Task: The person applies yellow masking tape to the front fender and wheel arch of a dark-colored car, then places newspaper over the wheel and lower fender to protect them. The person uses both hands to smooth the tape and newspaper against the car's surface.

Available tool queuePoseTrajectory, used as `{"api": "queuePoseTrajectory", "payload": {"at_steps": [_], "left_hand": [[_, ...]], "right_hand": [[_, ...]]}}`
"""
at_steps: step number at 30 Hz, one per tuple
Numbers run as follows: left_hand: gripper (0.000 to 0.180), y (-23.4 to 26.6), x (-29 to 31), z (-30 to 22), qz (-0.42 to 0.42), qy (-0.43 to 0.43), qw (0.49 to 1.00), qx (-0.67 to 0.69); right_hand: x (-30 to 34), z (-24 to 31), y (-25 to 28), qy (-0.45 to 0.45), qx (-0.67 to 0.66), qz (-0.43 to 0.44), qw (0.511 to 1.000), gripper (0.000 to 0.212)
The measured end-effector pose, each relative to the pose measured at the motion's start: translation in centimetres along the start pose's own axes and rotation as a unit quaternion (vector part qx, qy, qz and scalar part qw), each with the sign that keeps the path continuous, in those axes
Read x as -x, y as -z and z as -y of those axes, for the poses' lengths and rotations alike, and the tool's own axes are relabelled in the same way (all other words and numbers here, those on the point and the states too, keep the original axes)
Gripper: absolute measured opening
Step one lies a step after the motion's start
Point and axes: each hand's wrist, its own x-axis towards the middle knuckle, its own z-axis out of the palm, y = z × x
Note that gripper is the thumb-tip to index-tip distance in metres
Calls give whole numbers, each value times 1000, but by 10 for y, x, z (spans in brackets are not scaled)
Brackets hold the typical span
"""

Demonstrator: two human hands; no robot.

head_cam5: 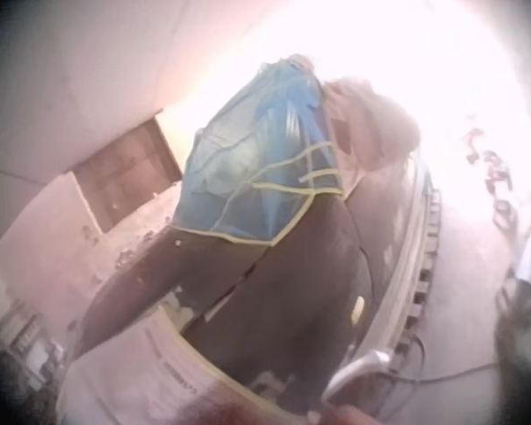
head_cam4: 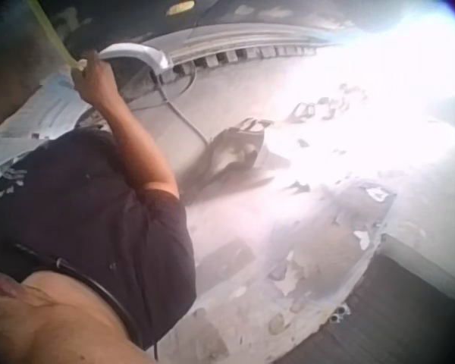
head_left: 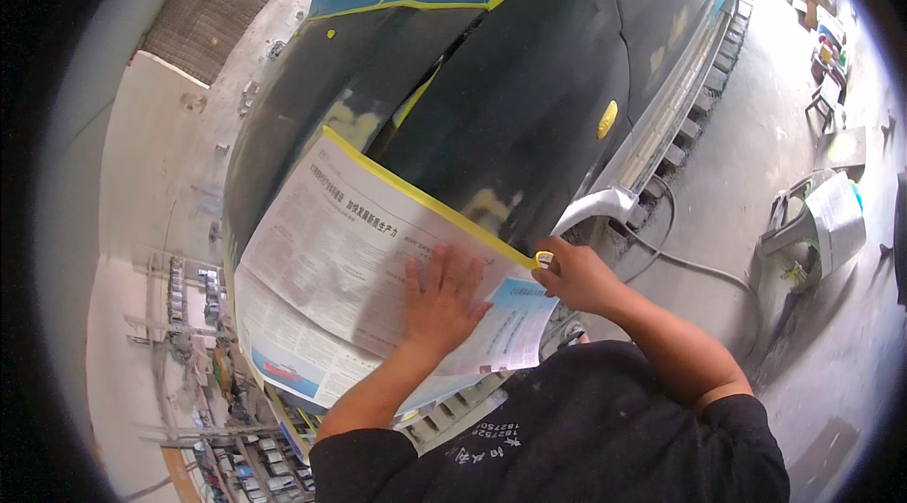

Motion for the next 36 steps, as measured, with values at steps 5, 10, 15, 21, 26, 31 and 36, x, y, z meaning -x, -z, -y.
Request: {"api": "queuePoseTrajectory", "payload": {"at_steps": [5, 10, 15, 21, 26, 31, 36], "left_hand": [[81, -13, 10, -23, 6, -5, 1000, -5], [86, -21, 13, -29, -6, 5, 1000, -6], [90, -22, 10, -33, -12, 7, 1000, 6], [91, -24, 9, -34, -22, 1, 1000, 13], [85, -18, 8, -37, -40, -1, 999, 14], [78, -10, 3, -33, -73, -19, 997, 36], [73, 1, -9, -9, -124, -97, 987, 34]], "right_hand": [[-5, -19, -13, 19, 55, -33, 998, 38], [-2, -12, -8, -22, 20, 12, 1000, 37], [12, -4, 7, -29, -40, 13, 999, 33], [-14, -26, -12, -14, 49, -12, 999, 33], [-26, -42, -18, -17, 53, -18, 998, 35], [-34, -50, -26, 5, 87, -27, 996, 35], [-34, -49, -26, -4, 83, -21, 996, 35]]}}
